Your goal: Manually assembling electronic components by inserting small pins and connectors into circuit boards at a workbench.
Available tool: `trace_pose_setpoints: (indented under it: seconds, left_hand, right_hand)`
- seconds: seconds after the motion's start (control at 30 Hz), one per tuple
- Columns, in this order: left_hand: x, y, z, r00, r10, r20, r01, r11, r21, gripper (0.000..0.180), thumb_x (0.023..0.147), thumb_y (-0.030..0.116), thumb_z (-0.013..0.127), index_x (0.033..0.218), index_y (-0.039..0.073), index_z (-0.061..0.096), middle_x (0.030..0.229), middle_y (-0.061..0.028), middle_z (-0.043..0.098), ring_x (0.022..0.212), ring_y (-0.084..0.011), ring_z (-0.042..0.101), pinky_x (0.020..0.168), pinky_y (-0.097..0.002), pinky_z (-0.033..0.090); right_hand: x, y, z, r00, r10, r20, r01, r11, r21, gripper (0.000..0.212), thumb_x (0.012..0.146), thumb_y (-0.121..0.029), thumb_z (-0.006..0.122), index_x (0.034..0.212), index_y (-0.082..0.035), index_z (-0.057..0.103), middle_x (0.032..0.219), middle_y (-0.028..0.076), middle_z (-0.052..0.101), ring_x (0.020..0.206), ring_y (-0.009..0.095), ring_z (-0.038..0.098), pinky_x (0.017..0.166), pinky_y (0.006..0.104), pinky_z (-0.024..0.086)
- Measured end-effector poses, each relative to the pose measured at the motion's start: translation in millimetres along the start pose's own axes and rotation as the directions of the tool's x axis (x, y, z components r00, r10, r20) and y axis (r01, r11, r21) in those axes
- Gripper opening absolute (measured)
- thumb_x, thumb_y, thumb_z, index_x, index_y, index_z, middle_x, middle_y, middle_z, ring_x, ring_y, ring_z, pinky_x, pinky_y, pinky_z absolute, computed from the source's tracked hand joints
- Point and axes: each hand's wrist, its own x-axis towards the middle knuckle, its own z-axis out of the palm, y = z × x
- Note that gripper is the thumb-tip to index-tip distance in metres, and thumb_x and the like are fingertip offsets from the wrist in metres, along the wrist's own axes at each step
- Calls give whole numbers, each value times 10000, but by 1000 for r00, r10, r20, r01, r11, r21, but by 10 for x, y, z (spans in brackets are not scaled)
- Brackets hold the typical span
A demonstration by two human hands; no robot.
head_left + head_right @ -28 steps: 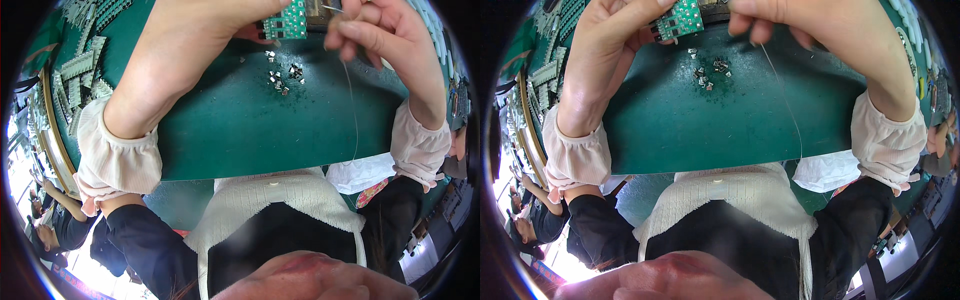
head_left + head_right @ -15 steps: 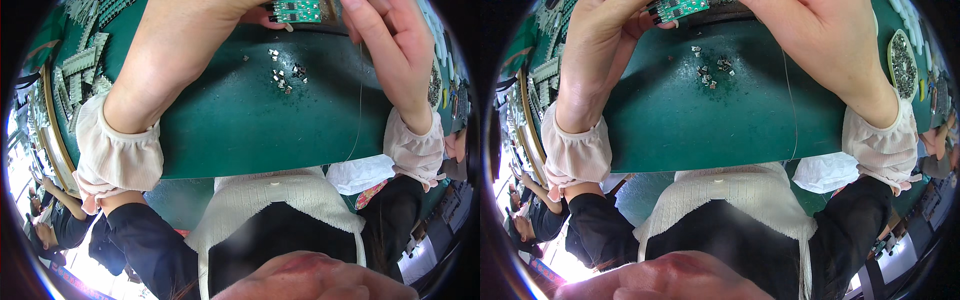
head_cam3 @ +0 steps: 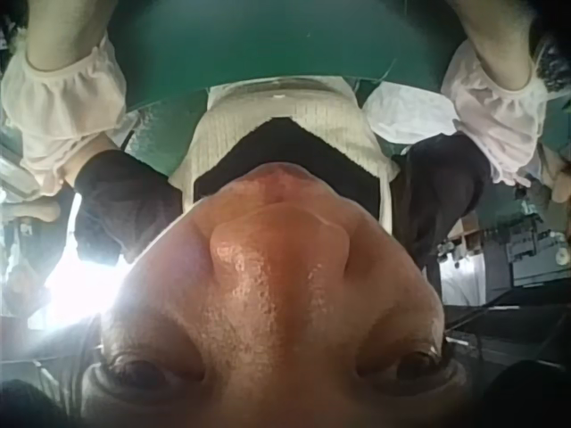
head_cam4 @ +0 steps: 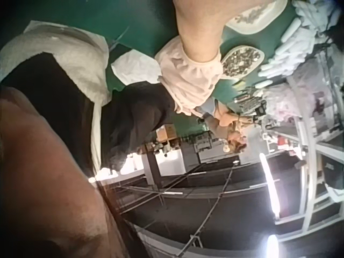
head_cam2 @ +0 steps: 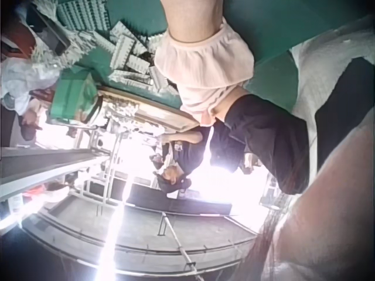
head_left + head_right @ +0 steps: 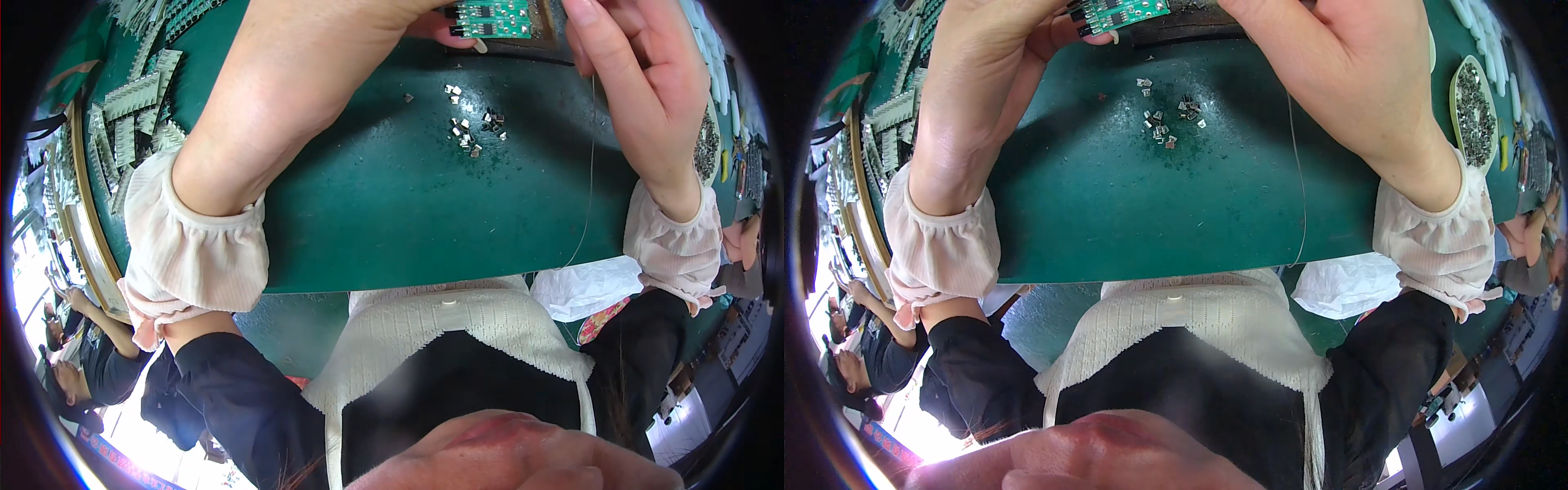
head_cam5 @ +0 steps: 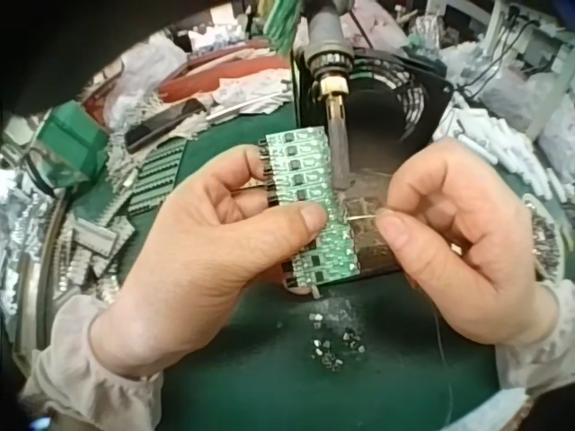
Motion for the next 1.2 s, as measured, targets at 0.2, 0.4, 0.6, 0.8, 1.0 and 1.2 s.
trace_pose_setpoints:
  seconds: [0.2, 0.4, 0.6, 0.8, 1.0, 1.2]
  left_hand:
    - [-19, 50, 46, 999, -18, -44, 19, 1000, 14, 293, 960, 67, 703, 1220, 10, 583, 1006, -61, 738, 809, -84, 689, 667, -212, 538]
    - [10, 27, 18, 1000, 12, 5, -12, 1000, 9, 299, 957, 78, 707, 1220, 7, 583, 992, -59, 738, 799, -85, 687, 655, -218, 543]
    - [40, -88, -136, 991, 102, 82, -101, 995, -24, 308, 956, 79, 711, 1226, 6, 580, 995, -70, 744, 795, -87, 689, 646, -215, 544]
    - [19, -48, -54, 999, 49, 24, -48, 998, -46, 329, 961, 69, 708, 1247, 0, 562, 1041, -90, 748, 825, -95, 700, 662, -217, 552]
    - [-11, -70, -61, 1000, -12, 15, 12, 1000, -26, 344, 962, 61, 702, 1262, -9, 550, 1075, -103, 743, 842, -101, 700, 686, -223, 552]
    - [0, -95, -113, 1000, -8, 20, 8, 1000, -23, 321, 958, 58, 703, 1244, 2, 569, 1074, -90, 744, 842, -98, 692, 687, -223, 538]
  right_hand:
    - [-7, -34, 11, 1000, 26, -14, -26, 999, -25, 94, 1030, -44, 582, 1044, -1, 499, 741, -11, 560, 564, 17, 475, 513, 169, 353]
    - [1, 1, 51, 999, 4, -54, -7, 998, -56, 92, 1029, -43, 581, 1047, 0, 502, 740, -9, 561, 562, 21, 480, 509, 168, 359]
    - [30, 15, 72, 999, -16, -47, 13, 998, -67, 93, 1031, -46, 580, 1050, 1, 502, 749, 0, 570, 570, 26, 499, 514, 167, 374]
    - [55, -56, -24, 998, 62, -9, -61, 995, 85, 98, 1033, -45, 577, 1060, -20, 486, 739, 9, 582, 560, 30, 495, 512, 173, 375]
    - [-24, -193, -251, 967, 204, 151, -194, 978, -78, 83, 958, -3, 672, 1021, -5, 616, 835, -1, 650, 657, 26, 539, 554, 190, 401]
    - [-125, -254, -201, 891, 347, 293, -243, 909, -338, 126, 902, 30, 693, 1017, -10, 659, 909, 7, 656, 782, 65, 599, 613, 244, 430]
